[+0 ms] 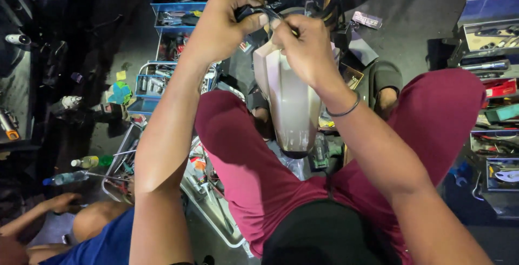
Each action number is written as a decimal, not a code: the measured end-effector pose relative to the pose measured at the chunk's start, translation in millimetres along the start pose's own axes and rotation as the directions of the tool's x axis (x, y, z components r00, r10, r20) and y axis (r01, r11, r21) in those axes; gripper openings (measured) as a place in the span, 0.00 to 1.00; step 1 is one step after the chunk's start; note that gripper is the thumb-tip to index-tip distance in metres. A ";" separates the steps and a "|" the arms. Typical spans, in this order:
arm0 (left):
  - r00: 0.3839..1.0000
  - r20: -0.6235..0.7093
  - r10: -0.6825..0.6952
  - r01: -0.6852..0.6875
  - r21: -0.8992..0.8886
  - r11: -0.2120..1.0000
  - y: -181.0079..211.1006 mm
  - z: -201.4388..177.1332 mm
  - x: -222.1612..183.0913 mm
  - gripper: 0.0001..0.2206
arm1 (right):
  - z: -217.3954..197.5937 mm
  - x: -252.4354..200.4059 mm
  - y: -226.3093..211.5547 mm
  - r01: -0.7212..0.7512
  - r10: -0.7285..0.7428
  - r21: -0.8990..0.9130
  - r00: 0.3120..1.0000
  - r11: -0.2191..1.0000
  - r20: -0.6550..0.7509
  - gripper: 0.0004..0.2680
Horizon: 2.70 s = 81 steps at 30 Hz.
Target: Connecting and insulating electrical wires on a motorcycle using electrical tape.
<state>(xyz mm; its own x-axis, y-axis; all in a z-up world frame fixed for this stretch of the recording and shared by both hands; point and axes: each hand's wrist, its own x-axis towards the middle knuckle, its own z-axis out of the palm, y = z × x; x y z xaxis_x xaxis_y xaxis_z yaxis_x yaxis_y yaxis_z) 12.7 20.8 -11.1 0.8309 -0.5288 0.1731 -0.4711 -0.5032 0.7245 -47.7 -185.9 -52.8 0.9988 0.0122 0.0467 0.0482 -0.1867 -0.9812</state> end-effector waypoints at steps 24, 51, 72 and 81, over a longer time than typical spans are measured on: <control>0.981 -0.132 -0.142 0.091 -0.332 0.939 -24.3 19.6 -2.4 0.20 | 80.9 85.3 118.8 0.346 -0.240 0.882 0.930 0.320 -0.278 0.14; 0.980 0.064 -0.190 0.194 -0.064 0.979 -14.7 11.1 18.7 0.05 | 2.1 32.9 82.0 0.409 -0.383 -0.211 0.911 0.888 0.153 0.09; 0.920 -0.342 -0.190 0.343 0.471 0.813 25.0 66.8 20.1 0.11 | 26.7 -11.1 80.0 0.315 -0.343 -0.151 0.909 0.937 -0.238 0.11; 0.922 -0.354 0.159 0.291 0.901 0.321 -28.5 68.4 32.7 0.46 | 1.7 -34.0 97.1 0.378 -0.369 0.024 0.914 0.926 -0.167 0.11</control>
<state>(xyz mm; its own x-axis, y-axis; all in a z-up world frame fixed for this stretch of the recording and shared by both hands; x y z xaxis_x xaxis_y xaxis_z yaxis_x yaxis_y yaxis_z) 33.0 -28.9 -71.8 0.7955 -0.3254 0.5112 -0.1764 -0.9314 -0.3184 -77.0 -202.8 -150.0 0.8962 -0.0836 0.4358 0.4218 -0.1447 -0.8951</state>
